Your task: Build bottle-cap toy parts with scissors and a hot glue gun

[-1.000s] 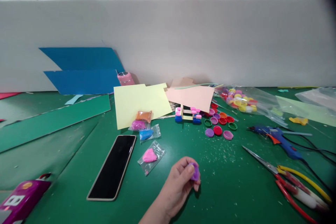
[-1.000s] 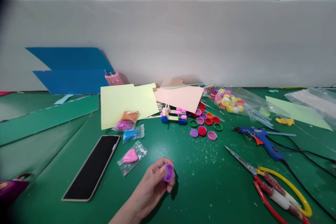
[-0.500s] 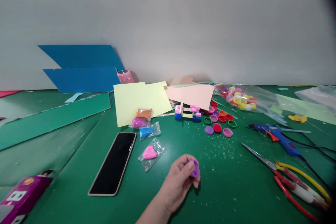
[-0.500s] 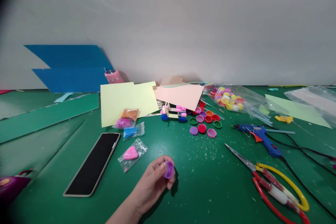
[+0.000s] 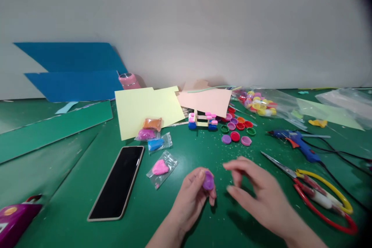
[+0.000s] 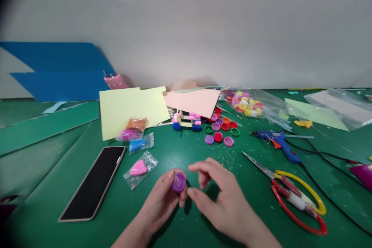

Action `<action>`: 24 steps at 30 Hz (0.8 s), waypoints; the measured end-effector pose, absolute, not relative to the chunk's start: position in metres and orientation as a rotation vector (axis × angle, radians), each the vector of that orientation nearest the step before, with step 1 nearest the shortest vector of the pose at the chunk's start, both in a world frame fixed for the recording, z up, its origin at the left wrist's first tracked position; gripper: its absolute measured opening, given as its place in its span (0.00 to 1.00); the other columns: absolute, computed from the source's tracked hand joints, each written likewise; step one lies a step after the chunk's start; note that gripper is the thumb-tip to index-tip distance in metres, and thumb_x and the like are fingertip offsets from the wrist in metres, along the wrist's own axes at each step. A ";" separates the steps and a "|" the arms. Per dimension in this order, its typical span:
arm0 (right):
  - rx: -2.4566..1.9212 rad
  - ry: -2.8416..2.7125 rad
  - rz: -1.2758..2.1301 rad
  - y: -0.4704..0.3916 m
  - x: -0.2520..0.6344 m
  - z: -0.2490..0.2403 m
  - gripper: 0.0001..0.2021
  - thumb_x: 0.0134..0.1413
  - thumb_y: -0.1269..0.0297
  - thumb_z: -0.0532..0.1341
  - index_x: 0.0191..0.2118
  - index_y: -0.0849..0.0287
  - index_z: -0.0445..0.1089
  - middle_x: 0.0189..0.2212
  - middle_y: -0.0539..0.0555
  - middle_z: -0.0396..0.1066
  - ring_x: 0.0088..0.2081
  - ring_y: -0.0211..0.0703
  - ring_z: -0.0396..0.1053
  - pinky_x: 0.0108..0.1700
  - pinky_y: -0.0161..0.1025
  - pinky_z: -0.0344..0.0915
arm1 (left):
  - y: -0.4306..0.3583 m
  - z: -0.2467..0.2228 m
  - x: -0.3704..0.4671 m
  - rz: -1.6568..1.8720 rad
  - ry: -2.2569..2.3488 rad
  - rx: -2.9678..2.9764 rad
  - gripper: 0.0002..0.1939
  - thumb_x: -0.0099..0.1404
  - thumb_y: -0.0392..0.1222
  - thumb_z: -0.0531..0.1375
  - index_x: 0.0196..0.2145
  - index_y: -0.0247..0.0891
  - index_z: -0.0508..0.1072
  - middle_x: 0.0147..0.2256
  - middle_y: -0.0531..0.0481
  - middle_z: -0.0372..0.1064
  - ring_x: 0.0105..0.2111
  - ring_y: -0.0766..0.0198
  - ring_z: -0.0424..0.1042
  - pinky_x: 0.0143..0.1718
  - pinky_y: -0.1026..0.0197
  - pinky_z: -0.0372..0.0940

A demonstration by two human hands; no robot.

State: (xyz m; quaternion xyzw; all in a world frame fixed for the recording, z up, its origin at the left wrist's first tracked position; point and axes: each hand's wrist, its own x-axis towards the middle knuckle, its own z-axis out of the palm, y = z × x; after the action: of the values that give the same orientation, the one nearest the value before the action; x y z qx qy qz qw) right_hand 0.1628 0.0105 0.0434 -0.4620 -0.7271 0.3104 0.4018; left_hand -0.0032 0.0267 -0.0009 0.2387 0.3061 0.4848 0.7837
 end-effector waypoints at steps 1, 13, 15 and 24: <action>-1.164 -1.829 0.837 0.020 0.155 0.041 0.14 0.53 0.66 0.59 0.46 0.56 0.63 0.36 0.51 0.65 0.34 0.38 0.66 0.37 0.37 0.65 | 0.027 -0.001 -0.003 1.047 0.668 0.508 0.12 0.61 0.46 0.53 0.29 0.32 0.68 0.17 0.52 0.64 0.17 0.70 0.62 0.17 0.68 0.57; -1.080 -1.772 1.044 0.037 0.133 0.003 0.17 0.46 0.61 0.63 0.46 0.50 0.68 0.37 0.52 0.61 0.40 0.43 0.63 0.44 0.41 0.62 | 0.028 -0.003 -0.003 0.993 0.765 0.342 0.13 0.58 0.47 0.57 0.25 0.33 0.72 0.20 0.53 0.63 0.19 0.70 0.62 0.21 0.66 0.61; -1.060 -1.747 1.045 0.037 0.134 0.002 0.17 0.46 0.60 0.63 0.45 0.50 0.68 0.37 0.52 0.61 0.40 0.43 0.63 0.44 0.41 0.62 | 0.028 -0.003 -0.003 0.983 0.752 0.346 0.11 0.56 0.44 0.59 0.26 0.33 0.73 0.21 0.53 0.63 0.20 0.71 0.61 0.23 0.67 0.61; -1.069 -1.648 0.929 0.032 0.132 0.002 0.08 0.48 0.64 0.61 0.38 0.52 0.70 0.41 0.53 0.61 0.43 0.44 0.62 0.46 0.41 0.61 | 0.031 0.005 -0.005 1.045 0.751 0.405 0.08 0.55 0.39 0.61 0.34 0.34 0.76 0.29 0.49 0.69 0.29 0.68 0.65 0.32 0.68 0.61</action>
State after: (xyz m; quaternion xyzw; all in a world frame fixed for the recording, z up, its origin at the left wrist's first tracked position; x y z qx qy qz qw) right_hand 0.1319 0.0319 0.0018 -0.4354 -0.6711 0.3785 0.4656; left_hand -0.0053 0.0308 0.0054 0.1874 0.3475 0.4838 0.7811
